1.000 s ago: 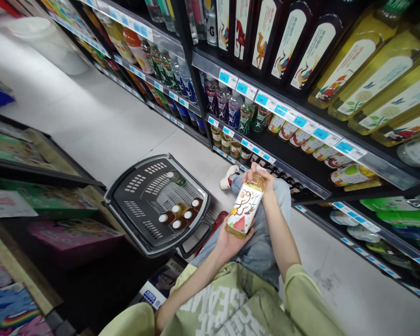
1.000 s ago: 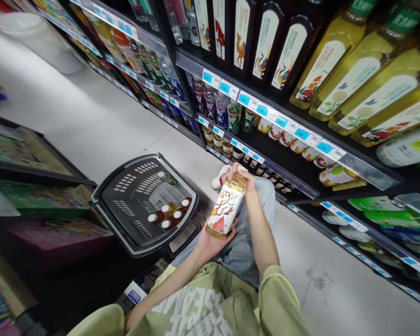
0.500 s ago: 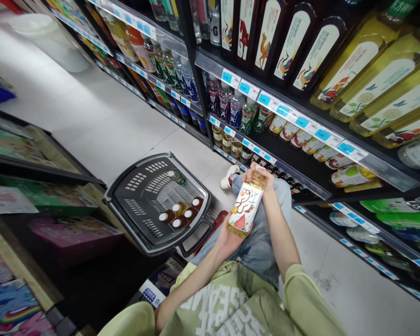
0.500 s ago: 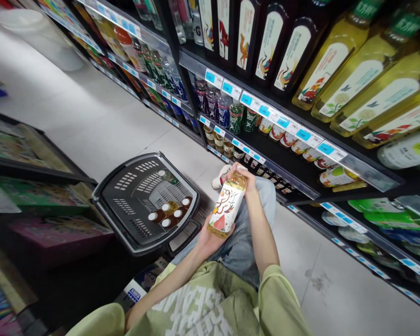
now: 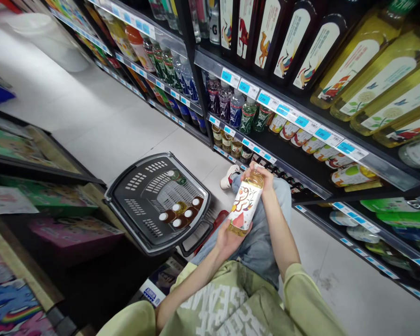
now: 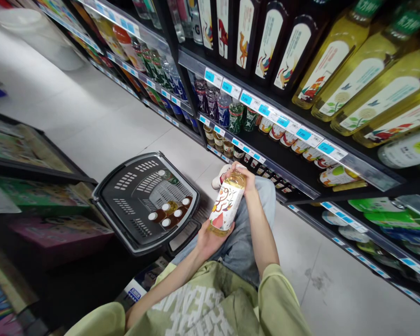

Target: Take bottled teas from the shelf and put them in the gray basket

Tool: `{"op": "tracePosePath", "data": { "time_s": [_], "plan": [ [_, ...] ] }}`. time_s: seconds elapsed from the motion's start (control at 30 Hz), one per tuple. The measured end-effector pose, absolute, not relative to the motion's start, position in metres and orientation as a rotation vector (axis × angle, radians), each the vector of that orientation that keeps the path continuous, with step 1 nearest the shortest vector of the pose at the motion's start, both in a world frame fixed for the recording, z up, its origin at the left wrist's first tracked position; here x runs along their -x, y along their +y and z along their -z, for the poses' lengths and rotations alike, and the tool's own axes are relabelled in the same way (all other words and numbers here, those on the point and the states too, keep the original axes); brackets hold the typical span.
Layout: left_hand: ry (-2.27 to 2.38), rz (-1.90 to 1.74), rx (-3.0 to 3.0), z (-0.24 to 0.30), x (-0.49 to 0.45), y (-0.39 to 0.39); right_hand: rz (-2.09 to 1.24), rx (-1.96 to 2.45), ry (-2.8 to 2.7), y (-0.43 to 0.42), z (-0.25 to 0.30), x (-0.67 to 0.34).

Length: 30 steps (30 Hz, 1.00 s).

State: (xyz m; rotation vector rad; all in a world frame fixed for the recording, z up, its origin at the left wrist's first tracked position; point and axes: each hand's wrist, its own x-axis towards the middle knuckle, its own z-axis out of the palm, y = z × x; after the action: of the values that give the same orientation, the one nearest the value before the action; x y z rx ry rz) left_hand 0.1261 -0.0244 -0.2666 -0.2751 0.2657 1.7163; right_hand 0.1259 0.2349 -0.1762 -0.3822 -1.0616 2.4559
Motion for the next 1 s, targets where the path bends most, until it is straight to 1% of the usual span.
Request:
{"op": "tracePosePath", "data": {
  "time_s": [0.17,0.37,0.5,0.7,0.83,1.0],
  "plan": [
    [0.27,-1.729,0.176,0.269,-0.128,-0.026,-2.448,0.379,-1.038,0.234,0.175,-0.125],
    [0.317,-1.711,0.497,0.253,-0.126,-0.019,-2.463,0.429,-1.024,0.232,0.171,-0.126],
    [0.326,-1.626,0.615,0.244,-0.118,-0.019,-2.448,0.408,-1.072,0.228,0.168,-0.126],
    [0.311,-1.412,0.5,0.231,-0.108,-0.023,-2.413,0.33,-1.065,0.219,0.167,-0.125],
    [0.317,-1.359,0.373,0.229,-0.109,-0.023,-2.405,0.323,-1.047,0.219,0.168,-0.126],
    [0.317,-1.36,0.395,0.227,-0.11,-0.021,-2.413,0.333,-1.049,0.222,0.169,-0.124]
  ]
}}
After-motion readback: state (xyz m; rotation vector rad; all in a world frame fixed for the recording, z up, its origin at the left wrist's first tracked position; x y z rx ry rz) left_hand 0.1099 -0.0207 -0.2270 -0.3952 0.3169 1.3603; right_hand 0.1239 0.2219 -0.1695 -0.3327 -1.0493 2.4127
